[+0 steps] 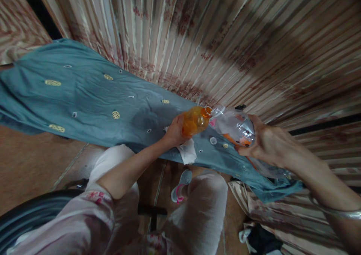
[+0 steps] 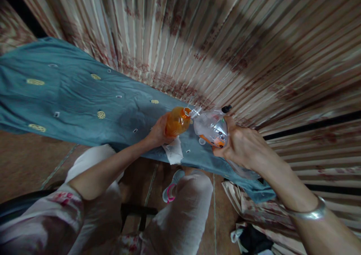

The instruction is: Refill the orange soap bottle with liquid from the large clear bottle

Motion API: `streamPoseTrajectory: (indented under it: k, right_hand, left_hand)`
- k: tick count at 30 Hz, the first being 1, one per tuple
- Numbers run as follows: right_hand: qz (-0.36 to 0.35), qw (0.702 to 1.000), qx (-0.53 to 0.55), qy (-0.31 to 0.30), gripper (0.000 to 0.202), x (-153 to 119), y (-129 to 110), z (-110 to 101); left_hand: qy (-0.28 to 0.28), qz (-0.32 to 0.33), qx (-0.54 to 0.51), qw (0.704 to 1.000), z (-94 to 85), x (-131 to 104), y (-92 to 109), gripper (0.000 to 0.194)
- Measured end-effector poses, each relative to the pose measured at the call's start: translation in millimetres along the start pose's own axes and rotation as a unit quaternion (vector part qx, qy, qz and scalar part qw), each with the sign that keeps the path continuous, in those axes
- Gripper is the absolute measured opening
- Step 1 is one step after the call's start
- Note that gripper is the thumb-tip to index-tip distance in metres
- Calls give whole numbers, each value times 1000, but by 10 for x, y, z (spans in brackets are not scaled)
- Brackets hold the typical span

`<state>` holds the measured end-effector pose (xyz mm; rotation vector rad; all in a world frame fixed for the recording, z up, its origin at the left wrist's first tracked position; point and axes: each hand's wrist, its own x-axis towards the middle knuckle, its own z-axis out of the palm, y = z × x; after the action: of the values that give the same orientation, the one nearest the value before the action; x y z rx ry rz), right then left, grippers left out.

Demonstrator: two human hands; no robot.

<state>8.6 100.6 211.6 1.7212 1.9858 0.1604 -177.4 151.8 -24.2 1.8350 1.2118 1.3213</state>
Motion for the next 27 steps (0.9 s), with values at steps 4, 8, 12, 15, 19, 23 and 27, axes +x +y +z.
streamPoseTrajectory:
  k: [4, 8, 12, 15, 19, 23, 27]
  right_hand:
    - [-6, 1000, -3, 4, 76, 5, 25, 27]
    - [-17, 999, -15, 33, 77, 12, 55, 68]
    - [-20, 999, -24, 41, 76, 21, 65, 89]
    - [-13, 999, -26, 33, 77, 21, 59, 75]
    - [-14, 1000, -13, 17, 76, 5, 40, 34]
    - [-8, 1000, -12, 12, 77, -1, 24, 25]
    - [-3, 1000, -18, 19, 78, 13, 35, 54]
  left_hand:
    - [-2, 6, 2, 1000, 12, 1, -26, 87]
    - [-1, 10, 10, 1000, 24, -2, -52, 89]
    - [-1, 10, 6, 1000, 17, -2, -38, 90]
    - [-3, 6, 5, 1000, 9, -5, -20, 89]
    - [-4, 0, 8, 1000, 8, -10, -12, 89]
    - [-4, 0, 9, 1000, 13, -10, -17, 91]
    - [-6, -3, 6, 1000, 12, -8, -20, 90]
